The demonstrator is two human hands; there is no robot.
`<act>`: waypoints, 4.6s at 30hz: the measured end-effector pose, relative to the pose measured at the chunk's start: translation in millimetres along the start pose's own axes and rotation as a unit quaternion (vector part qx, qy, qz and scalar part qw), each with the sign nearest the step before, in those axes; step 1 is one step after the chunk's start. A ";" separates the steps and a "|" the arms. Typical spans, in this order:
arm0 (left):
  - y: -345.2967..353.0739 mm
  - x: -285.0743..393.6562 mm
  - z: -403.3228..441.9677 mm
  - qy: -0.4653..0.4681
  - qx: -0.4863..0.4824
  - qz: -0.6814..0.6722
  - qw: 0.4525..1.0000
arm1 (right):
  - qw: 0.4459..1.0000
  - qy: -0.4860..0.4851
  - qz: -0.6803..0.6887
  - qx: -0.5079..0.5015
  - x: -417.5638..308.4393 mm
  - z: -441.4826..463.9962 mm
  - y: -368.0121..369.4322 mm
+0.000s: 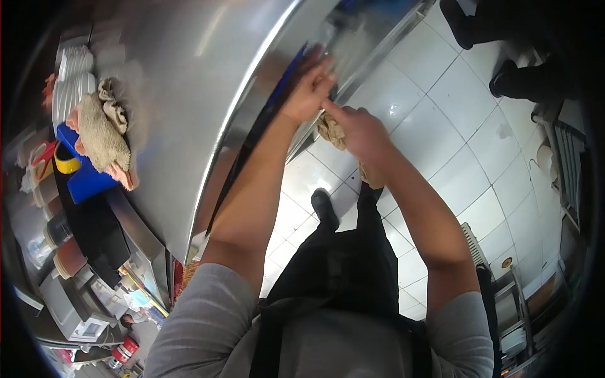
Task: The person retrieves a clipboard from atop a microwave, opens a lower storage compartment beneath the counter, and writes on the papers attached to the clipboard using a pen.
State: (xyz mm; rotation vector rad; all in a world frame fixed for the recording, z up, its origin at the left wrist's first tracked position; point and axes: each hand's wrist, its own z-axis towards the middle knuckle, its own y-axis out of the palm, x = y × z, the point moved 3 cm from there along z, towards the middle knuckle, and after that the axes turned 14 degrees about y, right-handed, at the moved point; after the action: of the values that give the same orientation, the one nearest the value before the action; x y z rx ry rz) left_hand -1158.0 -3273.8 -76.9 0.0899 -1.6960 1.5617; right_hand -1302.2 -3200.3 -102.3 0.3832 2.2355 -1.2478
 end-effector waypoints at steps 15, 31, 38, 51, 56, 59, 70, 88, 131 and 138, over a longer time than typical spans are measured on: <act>-7.3 30.8 26.5 0.086 0.079 0.124 0.985 | 0.999 0.006 0.039 -0.035 -5.3 -2.6 -0.6; -0.2 -28.6 -7.9 -0.172 -0.018 0.196 0.965 | 0.997 0.029 0.067 -0.008 -12.6 -12.2 -0.2; -1.2 -27.0 0.1 -0.221 0.101 0.216 0.946 | 0.997 0.044 0.061 -0.011 -14.1 -13.4 0.0; -5.9 -25.8 -7.1 -0.091 0.090 -0.105 0.986 | 0.982 0.029 0.183 -0.028 7.8 -33.8 12.8; -5.5 26.3 -25.7 -0.156 0.033 -0.026 0.987 | 0.947 0.056 0.304 -0.085 15.5 -47.3 50.5; -4.0 44.3 -48.9 -0.161 0.029 0.031 0.986 | 0.940 0.021 0.332 -0.077 3.6 -40.0 59.6; -31.8 77.8 -70.1 -0.058 0.178 0.039 0.982 | 0.964 -0.015 0.168 -0.205 -78.1 51.5 20.9; -68.5 103.4 -56.3 -0.092 0.367 -0.302 0.875 | 0.947 -0.134 -0.134 0.259 0.1 81.4 -76.7; -61.8 52.4 -52.8 -0.111 0.065 0.032 0.991 | 0.712 0.155 0.684 0.011 -23.2 -64.2 -13.4; -76.2 58.2 -42.4 -0.091 0.110 0.251 0.957 | 0.726 0.141 0.673 0.025 -20.4 -63.3 -8.4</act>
State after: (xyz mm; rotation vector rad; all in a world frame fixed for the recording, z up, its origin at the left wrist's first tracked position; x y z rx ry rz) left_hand -1133.9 -3228.6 14.6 -0.0969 -1.7676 2.1755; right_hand -1310.1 -3150.8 -57.9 1.8665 1.3574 -0.3917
